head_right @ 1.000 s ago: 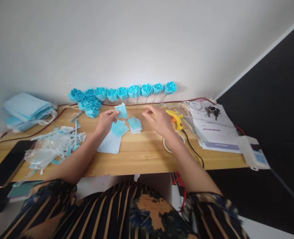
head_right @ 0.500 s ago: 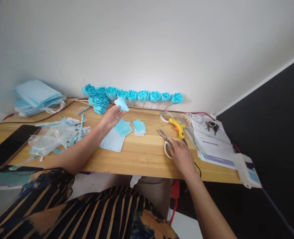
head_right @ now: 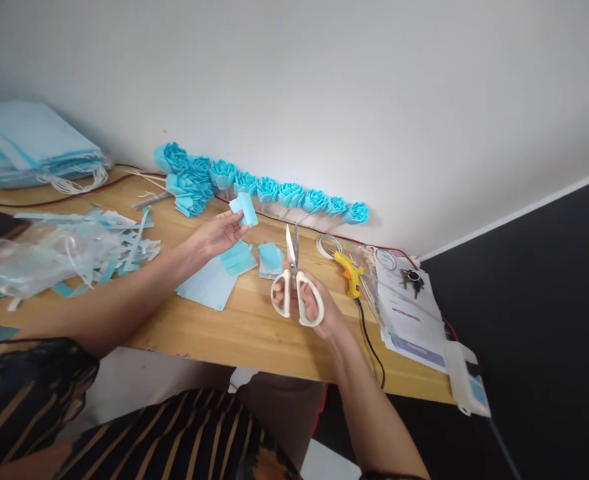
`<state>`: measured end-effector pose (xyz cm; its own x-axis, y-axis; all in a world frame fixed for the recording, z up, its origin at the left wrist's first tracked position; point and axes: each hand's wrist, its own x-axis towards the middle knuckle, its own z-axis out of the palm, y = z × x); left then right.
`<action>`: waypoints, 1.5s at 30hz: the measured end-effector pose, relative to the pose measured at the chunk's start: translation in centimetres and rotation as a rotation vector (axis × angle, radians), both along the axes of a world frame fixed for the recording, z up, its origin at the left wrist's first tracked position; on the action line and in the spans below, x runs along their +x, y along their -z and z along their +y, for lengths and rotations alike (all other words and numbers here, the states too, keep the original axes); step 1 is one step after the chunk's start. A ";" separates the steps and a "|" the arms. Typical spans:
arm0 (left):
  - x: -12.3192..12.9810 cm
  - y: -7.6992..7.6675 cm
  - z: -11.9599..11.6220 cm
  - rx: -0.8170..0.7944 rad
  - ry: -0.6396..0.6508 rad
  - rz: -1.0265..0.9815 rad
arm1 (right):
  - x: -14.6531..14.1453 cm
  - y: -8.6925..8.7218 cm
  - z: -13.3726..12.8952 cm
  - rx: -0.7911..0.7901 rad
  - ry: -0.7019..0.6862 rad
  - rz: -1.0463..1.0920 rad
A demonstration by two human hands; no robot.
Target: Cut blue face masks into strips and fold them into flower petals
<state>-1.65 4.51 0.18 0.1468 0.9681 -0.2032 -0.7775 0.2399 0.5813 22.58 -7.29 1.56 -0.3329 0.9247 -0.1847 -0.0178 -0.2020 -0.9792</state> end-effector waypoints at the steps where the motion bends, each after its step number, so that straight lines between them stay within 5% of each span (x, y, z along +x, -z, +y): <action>1: -0.1 0.0 0.1 -0.001 -0.001 -0.006 | -1.0 0.1 0.5 -0.020 -0.019 0.074; 9: -0.4 0.4 0.4 -0.035 -0.031 0.035 | -3.5 -1.3 4.7 -0.108 -0.081 0.238; 23: -0.3 -0.3 -0.1 0.004 -0.004 0.068 | -3.8 1.5 3.7 -0.172 -0.234 0.288; 45: 1.2 1.1 -1.4 0.185 0.201 0.093 | -4.1 1.8 4.0 -0.114 -0.174 0.309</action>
<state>-0.41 3.09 -0.93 0.3283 0.9434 -0.0471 -0.6666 0.2667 0.6961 18.48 -3.25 -0.21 -0.5391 0.8289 -0.1496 -0.2651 -0.3355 -0.9040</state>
